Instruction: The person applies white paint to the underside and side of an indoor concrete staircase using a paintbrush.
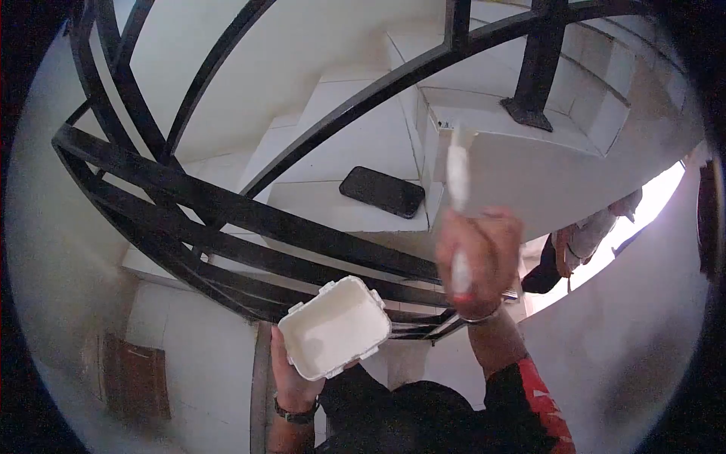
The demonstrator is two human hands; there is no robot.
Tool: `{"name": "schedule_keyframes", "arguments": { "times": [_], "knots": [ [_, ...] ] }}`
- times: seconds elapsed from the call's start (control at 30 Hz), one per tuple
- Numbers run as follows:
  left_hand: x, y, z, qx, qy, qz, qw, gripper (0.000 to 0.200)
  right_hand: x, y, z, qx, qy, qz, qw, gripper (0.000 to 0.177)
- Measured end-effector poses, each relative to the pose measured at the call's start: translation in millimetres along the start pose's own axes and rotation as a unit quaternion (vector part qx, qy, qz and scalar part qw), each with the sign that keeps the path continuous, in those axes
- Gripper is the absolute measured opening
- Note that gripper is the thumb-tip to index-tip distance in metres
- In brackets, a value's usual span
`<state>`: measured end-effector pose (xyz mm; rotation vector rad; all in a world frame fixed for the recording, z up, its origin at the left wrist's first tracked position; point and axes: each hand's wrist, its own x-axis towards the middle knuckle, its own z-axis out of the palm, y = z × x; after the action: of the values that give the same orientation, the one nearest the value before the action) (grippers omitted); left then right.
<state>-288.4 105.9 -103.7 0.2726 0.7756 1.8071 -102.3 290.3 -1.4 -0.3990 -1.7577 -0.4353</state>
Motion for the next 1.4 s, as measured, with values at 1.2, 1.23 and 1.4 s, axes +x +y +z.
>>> {"name": "schedule_keyframes", "arguments": {
  "times": [1.2, 1.23, 1.4],
  "knots": [
    [-0.7, -4.3, -13.1, -0.013, -0.049, 0.013, 0.999, 0.064, -56.0, 19.4, -19.1, -0.045, 0.129, 0.074, 0.988, 0.015],
    [-1.1, -4.1, -12.5, -0.014, -0.049, 0.013, 0.999, 0.064, -56.6, 23.0, -14.0, -0.031, 0.132, 0.055, 0.989, 0.022],
    [-2.4, 1.2, -4.6, 0.009, -0.025, 0.021, 0.999, 0.063, -34.9, -5.1, 23.8, 0.005, -0.013, -0.018, 1.000, 0.022]
  ]
}}
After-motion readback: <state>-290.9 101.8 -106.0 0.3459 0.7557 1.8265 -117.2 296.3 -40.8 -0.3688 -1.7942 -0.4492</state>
